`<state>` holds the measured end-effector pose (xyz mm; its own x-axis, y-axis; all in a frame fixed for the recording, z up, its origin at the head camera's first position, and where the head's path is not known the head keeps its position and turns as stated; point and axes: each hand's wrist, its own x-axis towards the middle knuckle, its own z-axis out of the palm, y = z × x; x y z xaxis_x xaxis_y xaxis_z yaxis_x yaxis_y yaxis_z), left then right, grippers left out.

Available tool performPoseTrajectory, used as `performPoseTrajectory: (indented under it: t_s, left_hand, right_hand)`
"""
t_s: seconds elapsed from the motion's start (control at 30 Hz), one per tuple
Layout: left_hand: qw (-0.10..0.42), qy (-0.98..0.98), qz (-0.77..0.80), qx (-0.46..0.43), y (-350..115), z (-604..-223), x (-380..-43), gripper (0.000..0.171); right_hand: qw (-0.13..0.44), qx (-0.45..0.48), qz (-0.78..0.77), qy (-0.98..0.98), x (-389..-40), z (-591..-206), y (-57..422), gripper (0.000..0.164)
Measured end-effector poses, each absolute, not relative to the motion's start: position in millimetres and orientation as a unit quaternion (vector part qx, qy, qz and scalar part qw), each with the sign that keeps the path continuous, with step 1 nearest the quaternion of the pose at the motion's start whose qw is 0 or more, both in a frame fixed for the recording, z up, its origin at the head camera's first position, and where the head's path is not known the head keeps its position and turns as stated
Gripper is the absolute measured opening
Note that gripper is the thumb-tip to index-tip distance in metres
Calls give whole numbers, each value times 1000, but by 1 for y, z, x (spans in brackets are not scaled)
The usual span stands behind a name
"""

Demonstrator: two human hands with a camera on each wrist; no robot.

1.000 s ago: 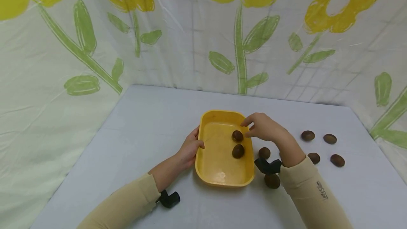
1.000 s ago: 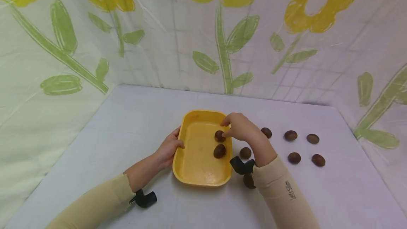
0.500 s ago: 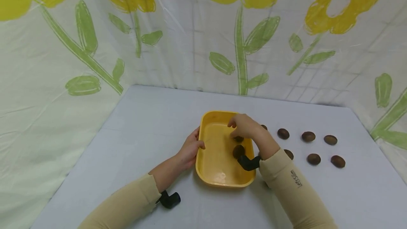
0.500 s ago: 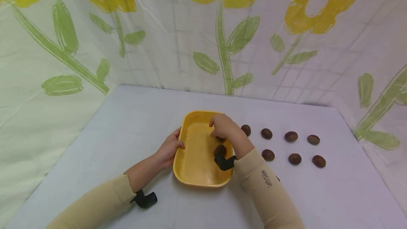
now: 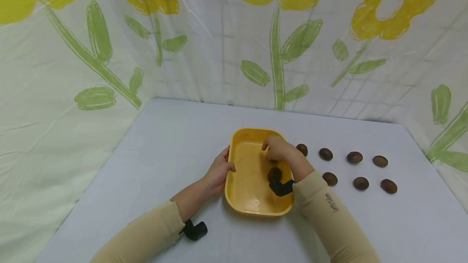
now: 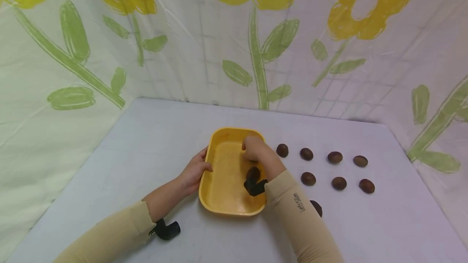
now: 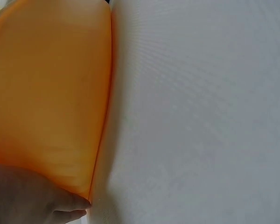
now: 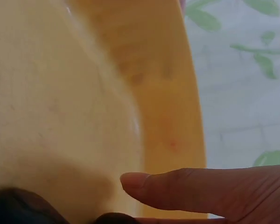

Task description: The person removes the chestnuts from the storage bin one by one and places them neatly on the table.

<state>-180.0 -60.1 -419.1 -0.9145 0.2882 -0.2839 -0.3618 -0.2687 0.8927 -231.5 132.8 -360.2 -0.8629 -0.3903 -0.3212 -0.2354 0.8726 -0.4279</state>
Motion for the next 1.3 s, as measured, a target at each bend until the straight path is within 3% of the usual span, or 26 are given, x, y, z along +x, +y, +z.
performPoseTrajectory:
  t_s: [0.13, 0.47, 0.87, 1.3]
  left_hand:
    - [207, 570, 795, -26, -61, -419, -179, 84]
    - [208, 570, 795, -32, -60, -418, -179, 83]
    - [207, 575, 790, -47, -60, -419, -180, 83]
    - [201, 570, 796, -38, -59, -420, -181, 84]
  right_hand:
    - [221, -164, -183, 944, -233, -369, 127, 29]
    - [200, -169, -203, 943, -233, -380, 129, 14]
    - [216, -212, -405, 863, -218, -360, 146, 31]
    - [221, -202, -517, 802, -190, -344, 190, 41]
